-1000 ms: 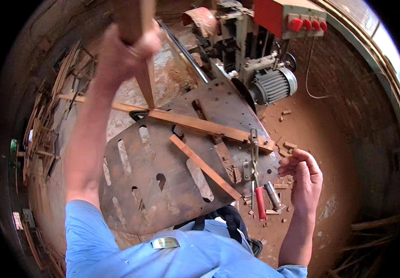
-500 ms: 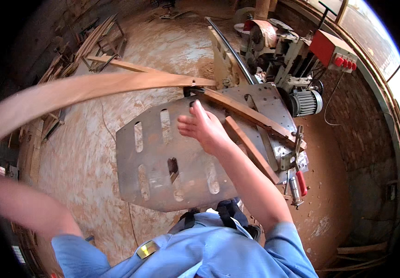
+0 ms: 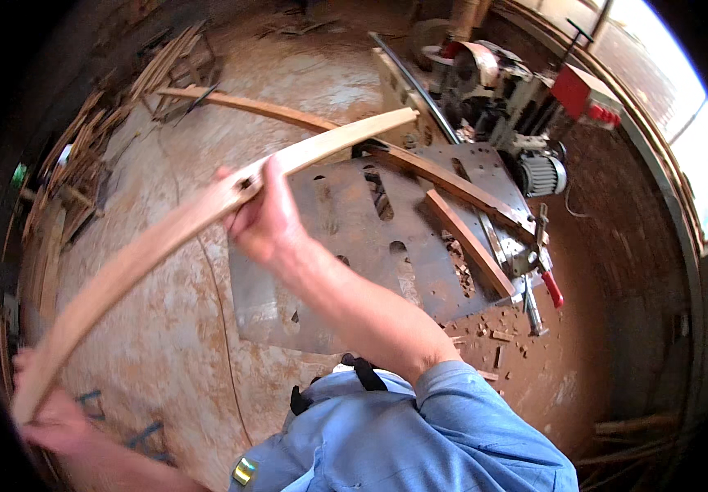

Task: The person repeatedly positions long wooden planks on a band saw table, secures them with a clamp, and cuts them to length. After each cut, the person removes the finished piece and places it with other cut planks nearby.

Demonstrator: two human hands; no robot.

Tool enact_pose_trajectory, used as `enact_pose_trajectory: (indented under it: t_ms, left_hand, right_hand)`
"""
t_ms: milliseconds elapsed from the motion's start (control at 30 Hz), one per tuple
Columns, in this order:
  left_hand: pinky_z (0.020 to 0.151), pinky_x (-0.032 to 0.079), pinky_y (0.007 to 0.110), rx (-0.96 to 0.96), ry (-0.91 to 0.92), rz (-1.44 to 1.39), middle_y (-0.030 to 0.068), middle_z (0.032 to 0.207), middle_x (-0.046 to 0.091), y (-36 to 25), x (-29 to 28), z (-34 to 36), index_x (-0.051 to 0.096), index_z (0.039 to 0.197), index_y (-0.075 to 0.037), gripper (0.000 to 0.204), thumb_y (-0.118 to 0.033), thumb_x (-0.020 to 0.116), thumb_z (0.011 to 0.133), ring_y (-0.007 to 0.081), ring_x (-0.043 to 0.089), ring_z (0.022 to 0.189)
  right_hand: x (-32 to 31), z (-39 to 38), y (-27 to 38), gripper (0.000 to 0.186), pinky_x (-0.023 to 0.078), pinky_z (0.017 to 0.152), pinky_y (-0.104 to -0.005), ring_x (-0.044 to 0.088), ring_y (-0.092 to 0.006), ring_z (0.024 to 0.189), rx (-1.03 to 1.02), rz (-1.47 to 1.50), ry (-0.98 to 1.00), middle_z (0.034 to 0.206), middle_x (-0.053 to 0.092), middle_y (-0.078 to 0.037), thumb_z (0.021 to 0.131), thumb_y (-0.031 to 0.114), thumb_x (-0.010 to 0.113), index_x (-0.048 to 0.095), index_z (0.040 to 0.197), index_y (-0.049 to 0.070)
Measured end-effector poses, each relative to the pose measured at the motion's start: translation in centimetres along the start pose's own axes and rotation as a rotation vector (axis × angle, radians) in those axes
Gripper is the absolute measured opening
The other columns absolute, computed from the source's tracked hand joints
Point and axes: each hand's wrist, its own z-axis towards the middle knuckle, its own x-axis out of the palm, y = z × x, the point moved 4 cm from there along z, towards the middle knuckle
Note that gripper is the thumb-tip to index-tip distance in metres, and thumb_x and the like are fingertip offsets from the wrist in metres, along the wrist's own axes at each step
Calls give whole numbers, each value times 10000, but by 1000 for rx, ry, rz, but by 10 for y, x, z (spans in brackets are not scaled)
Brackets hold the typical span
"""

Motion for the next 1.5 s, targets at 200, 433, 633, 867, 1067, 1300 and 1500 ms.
enact_pose_trajectory:
  t_ms: [200,433,633,867,1067,1300,1500]
  left_hand:
    - [1108,333,461,184,-1152,-52,205,1336,495,123,-64,-60,484,1274,60,458,-258,531,948,336,435,1282]
    - [1037,392,440,-62,-1075,-58,137,1232,579,213,-107,-25,537,1190,35,480,-344,596,901,288,516,1190]
    - [969,460,435,-334,-894,-193,184,1216,576,339,-26,73,497,1175,34,468,-378,492,952,300,564,1095]
    - [824,550,487,-648,-801,-332,119,1066,609,523,142,185,529,1072,-52,305,-300,622,919,278,612,987]
    - [804,544,491,-972,-543,-204,131,1103,601,676,258,220,527,1098,-63,323,-328,601,929,299,602,1002]
    - [698,570,465,-1223,-445,103,117,1004,620,771,335,190,531,1071,-62,317,-292,649,888,275,629,852]
    - [472,517,293,-1343,-220,472,76,850,566,800,339,183,516,970,-86,324,-371,598,841,181,599,660]
  right_hand:
    - [-17,-57,53,563,477,867,-388,567,-233,1063,-165,-281,-18,1188,587,-99,970,546,384,435,1282,80]
    - [-45,-211,335,651,429,992,-546,542,-366,1079,-923,-485,-397,1070,546,-283,1002,519,229,212,1349,-31]
    - [-113,-438,499,275,526,864,-437,612,-269,933,-1174,-754,-694,1007,624,-153,997,225,427,573,969,-7]
    - [-201,-661,606,399,533,855,-405,616,-261,957,-1394,-635,-855,1056,633,-123,998,343,472,569,1140,-16]
    - [-218,-732,642,347,530,921,-438,603,-288,1025,-1451,-553,-1031,1118,608,-144,1005,293,468,554,1114,-26]
    - [-224,-756,710,424,547,841,-395,597,-276,992,-1358,-656,-1052,1147,573,-162,978,323,527,515,1197,-40]
    - [-235,-738,755,391,535,865,-393,595,-267,1000,-1397,-664,-1182,1128,589,-143,974,303,540,528,1182,-29]
